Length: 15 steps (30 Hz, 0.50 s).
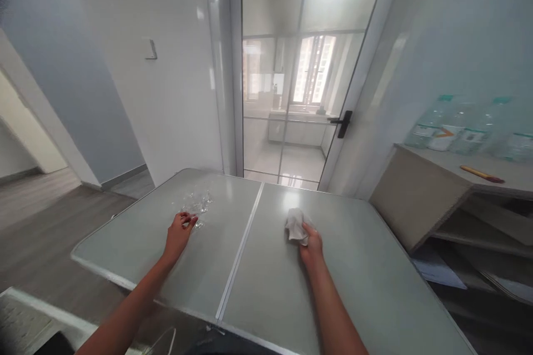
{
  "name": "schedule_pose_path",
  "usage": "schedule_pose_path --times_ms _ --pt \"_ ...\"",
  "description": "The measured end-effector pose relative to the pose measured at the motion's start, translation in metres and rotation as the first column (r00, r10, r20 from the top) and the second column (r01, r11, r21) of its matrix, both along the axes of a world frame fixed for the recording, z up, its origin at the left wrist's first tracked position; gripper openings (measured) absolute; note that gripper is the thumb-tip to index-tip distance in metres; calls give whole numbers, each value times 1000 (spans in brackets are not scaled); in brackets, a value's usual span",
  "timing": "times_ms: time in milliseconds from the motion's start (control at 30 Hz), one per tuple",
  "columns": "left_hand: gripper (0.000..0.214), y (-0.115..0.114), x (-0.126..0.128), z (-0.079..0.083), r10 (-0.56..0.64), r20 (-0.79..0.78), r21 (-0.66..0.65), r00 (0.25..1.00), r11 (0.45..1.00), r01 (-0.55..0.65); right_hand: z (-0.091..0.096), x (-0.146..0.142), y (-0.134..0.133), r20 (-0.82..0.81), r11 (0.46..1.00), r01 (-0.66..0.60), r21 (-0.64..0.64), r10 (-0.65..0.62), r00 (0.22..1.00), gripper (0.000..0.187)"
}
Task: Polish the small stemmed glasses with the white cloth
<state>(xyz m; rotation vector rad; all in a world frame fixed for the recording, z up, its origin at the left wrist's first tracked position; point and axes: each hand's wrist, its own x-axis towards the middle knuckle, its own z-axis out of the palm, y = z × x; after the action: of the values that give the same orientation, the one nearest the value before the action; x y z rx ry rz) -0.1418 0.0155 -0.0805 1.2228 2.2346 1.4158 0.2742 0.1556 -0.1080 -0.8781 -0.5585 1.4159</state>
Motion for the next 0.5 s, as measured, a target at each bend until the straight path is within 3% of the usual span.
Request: schedule_pose_path --times_ms 133,300,433,500 --pt "65 9 -7 -3 -13 -28 -34 1000 999 12 -6 -11 -6 -7 998 -33 50 33 999 38" --pt "53 25 -11 -2 -18 78 18 997 1000 17 -4 -11 -5 3 996 -37 82 37 999 46" --pt "57 22 2 17 -49 116 103 992 994 37 3 -10 -7 -2 989 -43 140 43 999 47" --pt "62 20 17 31 -127 145 171 981 980 102 8 -10 -9 11 986 -51 159 50 999 46"
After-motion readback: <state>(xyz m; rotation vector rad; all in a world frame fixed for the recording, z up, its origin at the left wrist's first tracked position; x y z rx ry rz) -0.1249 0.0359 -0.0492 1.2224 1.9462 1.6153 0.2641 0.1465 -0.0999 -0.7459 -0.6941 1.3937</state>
